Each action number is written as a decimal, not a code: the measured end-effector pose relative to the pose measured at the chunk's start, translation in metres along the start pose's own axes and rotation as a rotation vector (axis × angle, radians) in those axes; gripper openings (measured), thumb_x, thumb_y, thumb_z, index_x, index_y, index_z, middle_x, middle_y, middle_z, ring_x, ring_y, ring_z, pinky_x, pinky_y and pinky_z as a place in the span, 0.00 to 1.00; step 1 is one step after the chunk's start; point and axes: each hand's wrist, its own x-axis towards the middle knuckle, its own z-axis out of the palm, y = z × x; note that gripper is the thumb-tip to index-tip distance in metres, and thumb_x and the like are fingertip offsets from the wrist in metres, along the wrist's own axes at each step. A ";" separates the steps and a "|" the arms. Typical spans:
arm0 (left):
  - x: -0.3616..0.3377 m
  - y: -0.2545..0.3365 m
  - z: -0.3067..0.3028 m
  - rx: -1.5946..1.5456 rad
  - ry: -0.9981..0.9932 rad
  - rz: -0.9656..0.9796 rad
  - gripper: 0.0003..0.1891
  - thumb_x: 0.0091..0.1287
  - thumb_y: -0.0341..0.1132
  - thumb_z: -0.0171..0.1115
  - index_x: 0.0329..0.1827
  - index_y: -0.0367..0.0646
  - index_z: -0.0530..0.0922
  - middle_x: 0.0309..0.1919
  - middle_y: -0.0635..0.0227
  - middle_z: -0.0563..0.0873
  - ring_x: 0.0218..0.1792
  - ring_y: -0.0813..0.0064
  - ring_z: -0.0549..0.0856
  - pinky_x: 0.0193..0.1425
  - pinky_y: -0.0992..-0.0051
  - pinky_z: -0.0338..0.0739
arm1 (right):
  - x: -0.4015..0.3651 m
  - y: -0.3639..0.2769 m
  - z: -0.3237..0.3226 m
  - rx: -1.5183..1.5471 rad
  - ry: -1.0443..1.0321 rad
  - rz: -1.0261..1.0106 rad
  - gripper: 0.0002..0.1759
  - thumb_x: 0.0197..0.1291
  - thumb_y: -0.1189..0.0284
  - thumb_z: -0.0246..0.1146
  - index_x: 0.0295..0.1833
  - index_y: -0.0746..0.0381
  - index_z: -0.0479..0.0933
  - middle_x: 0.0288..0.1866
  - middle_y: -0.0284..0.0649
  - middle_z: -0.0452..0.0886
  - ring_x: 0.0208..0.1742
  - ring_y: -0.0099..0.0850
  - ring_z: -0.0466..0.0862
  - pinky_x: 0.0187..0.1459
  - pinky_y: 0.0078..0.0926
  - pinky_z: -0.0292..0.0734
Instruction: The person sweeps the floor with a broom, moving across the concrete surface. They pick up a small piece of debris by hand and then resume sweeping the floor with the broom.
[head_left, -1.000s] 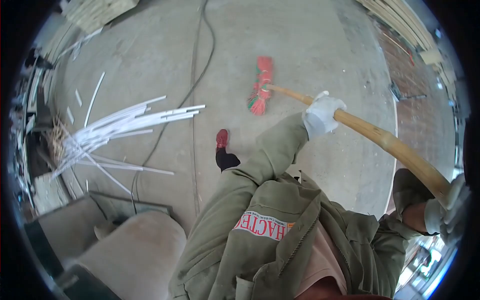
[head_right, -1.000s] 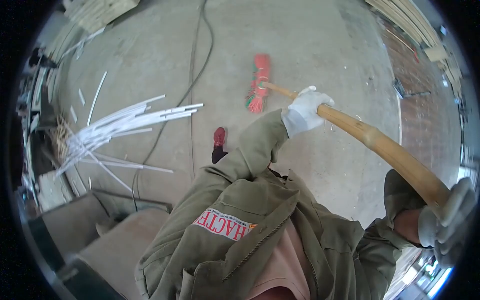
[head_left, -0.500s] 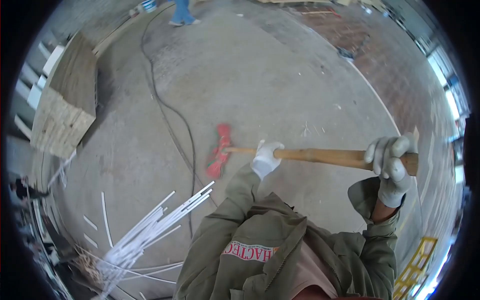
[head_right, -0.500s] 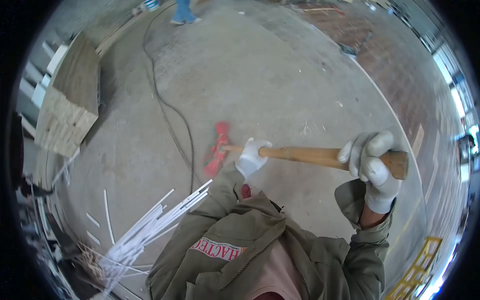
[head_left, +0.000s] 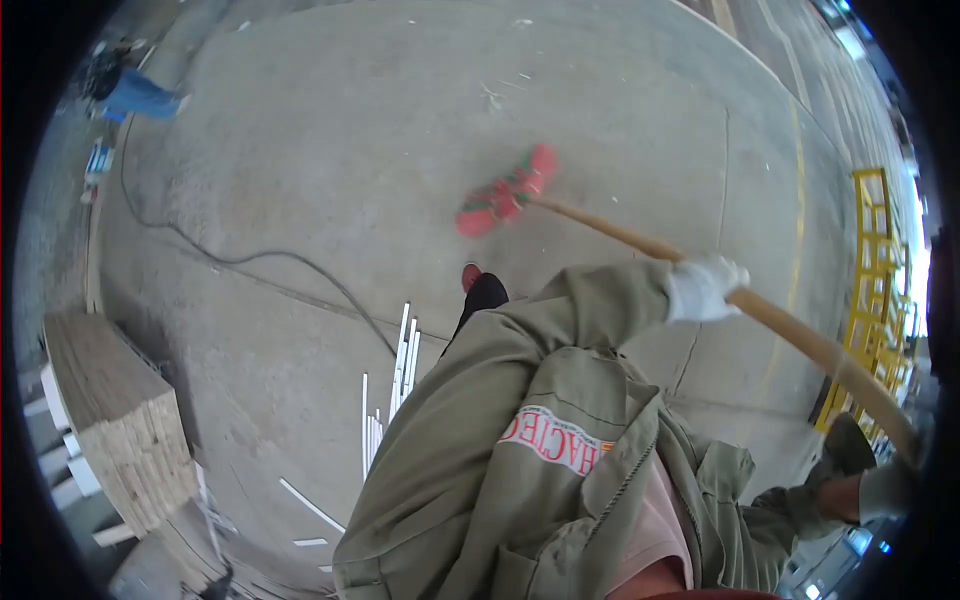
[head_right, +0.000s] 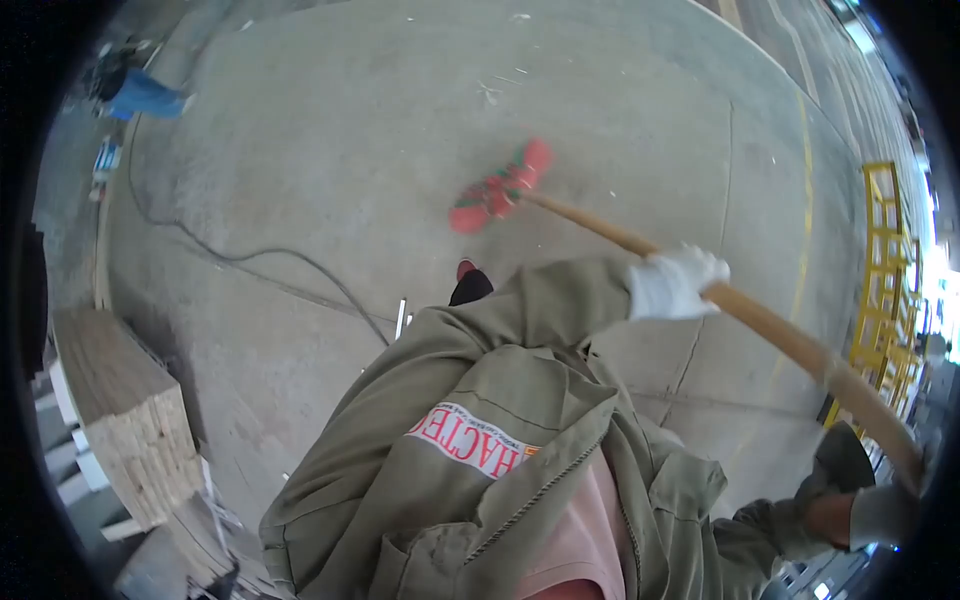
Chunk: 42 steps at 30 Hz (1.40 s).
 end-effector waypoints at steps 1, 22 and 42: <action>0.000 0.014 0.022 -0.058 -0.068 0.036 0.15 0.54 0.45 0.63 0.35 0.43 0.76 0.31 0.55 0.82 0.35 0.56 0.82 0.44 0.62 0.75 | -0.007 -0.013 -0.019 -0.043 0.020 0.012 0.13 0.61 0.71 0.51 0.46 0.68 0.72 0.25 0.35 0.75 0.23 0.27 0.75 0.35 0.27 0.75; -0.230 -0.270 -0.176 0.386 -0.327 -0.441 0.11 0.51 0.43 0.66 0.30 0.49 0.77 0.26 0.61 0.82 0.33 0.57 0.81 0.37 0.64 0.74 | -0.210 -0.016 0.322 0.575 0.084 0.815 0.07 0.60 0.74 0.53 0.44 0.61 0.67 0.27 0.33 0.70 0.30 0.26 0.73 0.52 0.44 0.71; 0.002 0.034 0.035 -0.296 -0.768 0.308 0.15 0.55 0.43 0.61 0.41 0.45 0.75 0.35 0.59 0.82 0.41 0.58 0.81 0.46 0.63 0.74 | -0.086 -0.142 0.017 -0.574 0.451 0.197 0.15 0.63 0.71 0.47 0.45 0.73 0.71 0.35 0.46 0.75 0.36 0.33 0.77 0.41 0.26 0.76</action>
